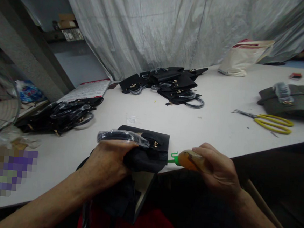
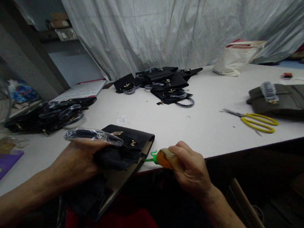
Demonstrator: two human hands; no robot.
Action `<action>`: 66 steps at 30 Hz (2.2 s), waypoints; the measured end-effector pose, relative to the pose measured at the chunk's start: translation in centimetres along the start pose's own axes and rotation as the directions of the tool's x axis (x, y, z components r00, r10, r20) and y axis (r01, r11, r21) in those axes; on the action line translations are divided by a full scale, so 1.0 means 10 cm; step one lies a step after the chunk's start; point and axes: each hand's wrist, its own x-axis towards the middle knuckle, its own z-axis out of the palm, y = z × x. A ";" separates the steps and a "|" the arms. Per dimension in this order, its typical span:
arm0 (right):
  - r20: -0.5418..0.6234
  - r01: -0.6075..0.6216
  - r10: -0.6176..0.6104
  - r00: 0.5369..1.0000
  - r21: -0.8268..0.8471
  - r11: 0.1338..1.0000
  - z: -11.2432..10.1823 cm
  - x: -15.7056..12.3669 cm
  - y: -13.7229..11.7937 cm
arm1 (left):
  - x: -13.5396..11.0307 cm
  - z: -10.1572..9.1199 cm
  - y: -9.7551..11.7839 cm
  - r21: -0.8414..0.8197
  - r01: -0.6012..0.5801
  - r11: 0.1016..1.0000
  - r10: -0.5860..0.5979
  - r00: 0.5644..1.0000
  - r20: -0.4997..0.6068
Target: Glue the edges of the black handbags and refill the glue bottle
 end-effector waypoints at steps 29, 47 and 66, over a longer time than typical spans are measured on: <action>-0.058 -0.060 0.062 0.996 0.042 0.997 0.00 -0.03 0.06 | 0.02 -0.03 0.00 0.045 -0.009 0.999 0.008 1.000 0.023; -0.155 0.012 -0.009 0.988 0.020 1.000 -0.01 -0.10 -0.04 | 0.03 -0.02 0.03 0.038 0.000 0.999 0.001 1.000 -0.012; -0.056 0.116 -0.123 0.991 -0.104 0.988 -0.01 -0.11 -0.25 | 0.07 -0.06 0.09 0.030 -0.069 0.997 0.070 0.997 -0.044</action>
